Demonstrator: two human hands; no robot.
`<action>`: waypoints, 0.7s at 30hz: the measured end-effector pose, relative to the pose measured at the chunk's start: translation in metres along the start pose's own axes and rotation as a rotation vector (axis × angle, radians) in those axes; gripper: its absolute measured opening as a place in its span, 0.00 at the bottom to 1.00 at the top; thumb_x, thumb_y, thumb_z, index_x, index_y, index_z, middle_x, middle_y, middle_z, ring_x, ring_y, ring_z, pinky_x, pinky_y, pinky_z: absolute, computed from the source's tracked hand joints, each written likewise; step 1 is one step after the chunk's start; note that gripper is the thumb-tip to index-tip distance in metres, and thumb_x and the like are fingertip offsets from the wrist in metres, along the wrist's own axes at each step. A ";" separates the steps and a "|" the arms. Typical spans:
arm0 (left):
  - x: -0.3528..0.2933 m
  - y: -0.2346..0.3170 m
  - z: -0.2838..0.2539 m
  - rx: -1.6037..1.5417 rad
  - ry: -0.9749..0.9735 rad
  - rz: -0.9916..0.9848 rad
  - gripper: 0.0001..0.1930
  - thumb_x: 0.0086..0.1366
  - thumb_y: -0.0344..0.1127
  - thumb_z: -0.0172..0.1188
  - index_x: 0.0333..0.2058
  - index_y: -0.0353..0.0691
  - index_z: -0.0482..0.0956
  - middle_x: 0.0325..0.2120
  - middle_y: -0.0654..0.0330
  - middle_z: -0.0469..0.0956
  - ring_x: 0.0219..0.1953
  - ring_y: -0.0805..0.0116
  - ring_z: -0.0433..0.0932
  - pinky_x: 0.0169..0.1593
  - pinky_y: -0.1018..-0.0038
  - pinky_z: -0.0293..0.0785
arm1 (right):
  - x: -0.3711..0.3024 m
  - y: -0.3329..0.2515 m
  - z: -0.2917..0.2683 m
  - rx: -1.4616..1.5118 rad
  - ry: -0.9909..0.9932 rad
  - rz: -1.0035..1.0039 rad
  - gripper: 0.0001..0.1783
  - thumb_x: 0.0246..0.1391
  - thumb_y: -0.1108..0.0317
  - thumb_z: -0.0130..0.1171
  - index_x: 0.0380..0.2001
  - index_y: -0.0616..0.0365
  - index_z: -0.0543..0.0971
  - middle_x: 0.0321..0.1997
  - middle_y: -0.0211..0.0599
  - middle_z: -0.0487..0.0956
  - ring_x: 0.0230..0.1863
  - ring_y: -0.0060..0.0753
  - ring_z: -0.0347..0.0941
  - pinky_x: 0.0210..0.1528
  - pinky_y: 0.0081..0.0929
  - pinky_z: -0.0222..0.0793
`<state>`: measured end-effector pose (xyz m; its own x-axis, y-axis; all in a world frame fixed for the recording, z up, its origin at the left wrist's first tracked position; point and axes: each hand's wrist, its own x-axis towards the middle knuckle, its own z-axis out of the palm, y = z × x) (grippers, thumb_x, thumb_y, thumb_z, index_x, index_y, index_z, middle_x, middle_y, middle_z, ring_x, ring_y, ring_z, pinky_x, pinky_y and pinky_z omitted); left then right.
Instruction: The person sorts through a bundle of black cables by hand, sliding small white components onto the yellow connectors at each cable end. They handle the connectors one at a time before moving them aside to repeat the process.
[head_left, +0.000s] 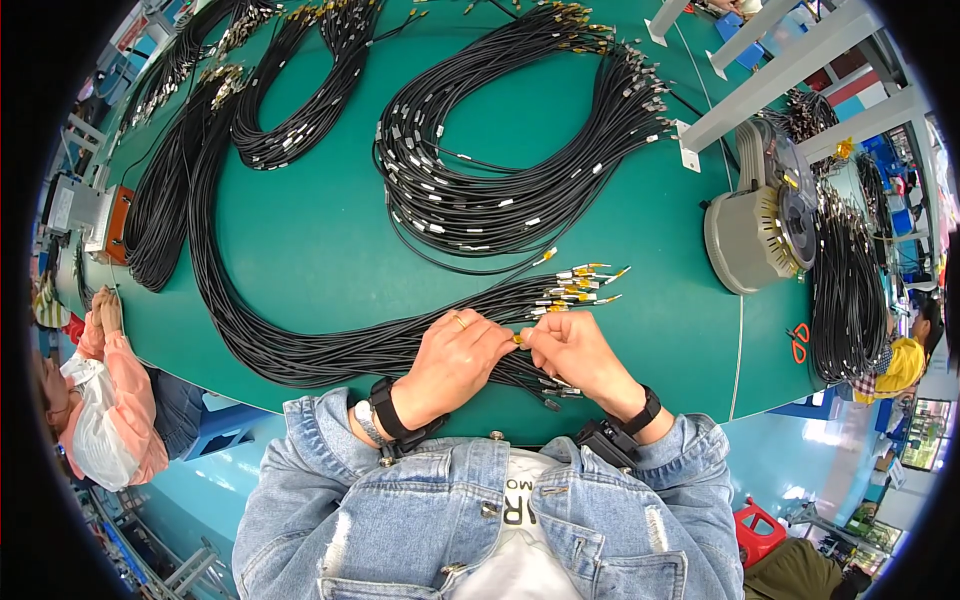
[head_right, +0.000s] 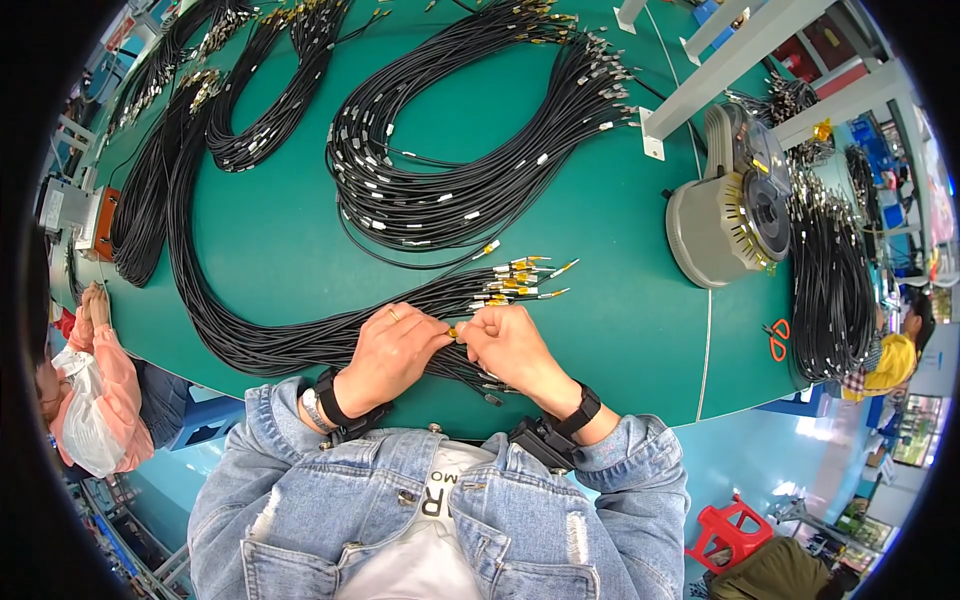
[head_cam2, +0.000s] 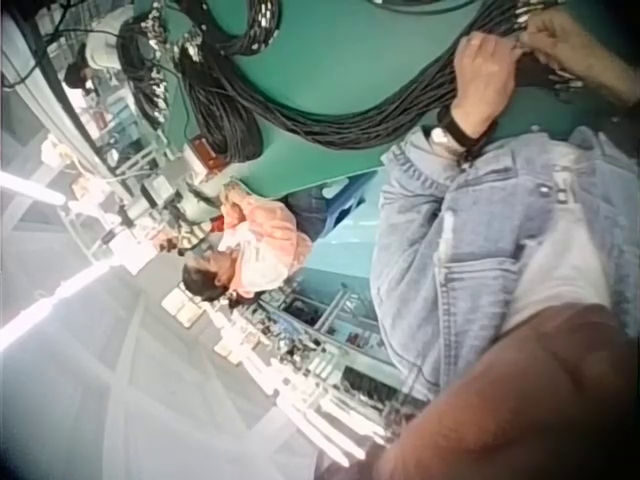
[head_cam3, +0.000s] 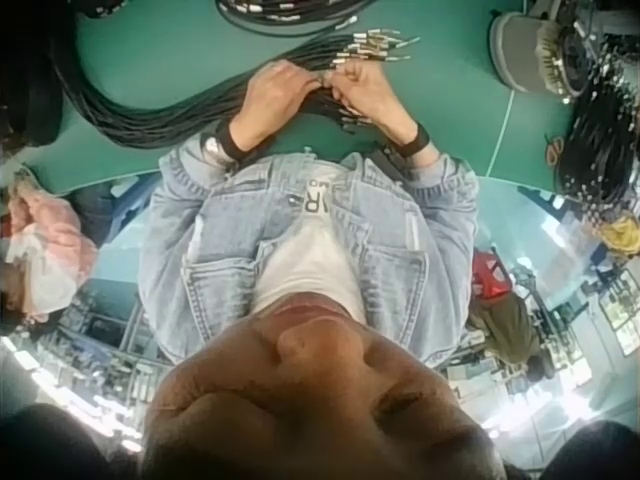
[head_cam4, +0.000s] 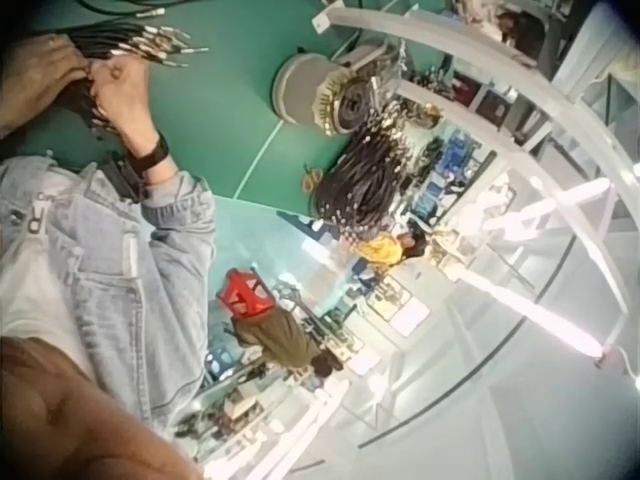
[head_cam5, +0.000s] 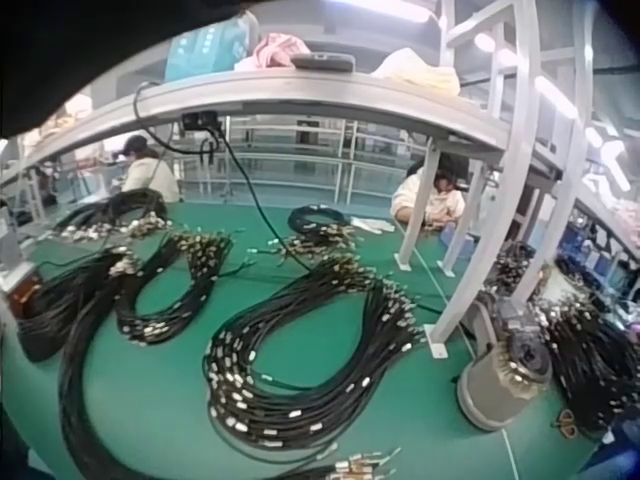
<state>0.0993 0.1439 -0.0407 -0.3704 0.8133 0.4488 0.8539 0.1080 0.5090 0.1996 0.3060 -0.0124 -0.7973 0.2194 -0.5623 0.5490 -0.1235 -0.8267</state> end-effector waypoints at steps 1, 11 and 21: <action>0.000 0.000 0.000 -0.007 0.004 0.003 0.08 0.49 0.28 0.70 0.28 0.38 0.79 0.24 0.63 0.77 0.29 0.64 0.76 0.34 0.70 0.72 | 0.000 0.000 0.000 0.004 -0.003 0.007 0.14 0.59 0.66 0.58 0.22 0.62 0.77 0.17 0.27 0.75 0.17 0.12 0.64 0.19 0.17 0.58; 0.001 0.000 0.002 -0.024 -0.017 0.049 0.09 0.49 0.27 0.69 0.29 0.36 0.79 0.25 0.61 0.78 0.29 0.64 0.76 0.34 0.69 0.72 | 0.001 0.003 -0.001 -0.081 -0.021 -0.031 0.15 0.60 0.66 0.58 0.22 0.64 0.76 0.16 0.27 0.75 0.17 0.12 0.64 0.18 0.18 0.59; 0.001 -0.002 0.003 -0.035 -0.063 0.055 0.08 0.51 0.27 0.68 0.30 0.36 0.79 0.26 0.61 0.78 0.30 0.63 0.75 0.35 0.69 0.72 | 0.003 0.012 0.000 -0.081 -0.014 -0.085 0.14 0.60 0.67 0.58 0.23 0.64 0.77 0.17 0.28 0.76 0.17 0.13 0.65 0.19 0.18 0.60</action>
<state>0.0979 0.1464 -0.0432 -0.2985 0.8521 0.4300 0.8586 0.0430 0.5108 0.2038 0.3053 -0.0245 -0.8450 0.2125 -0.4908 0.4973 -0.0257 -0.8672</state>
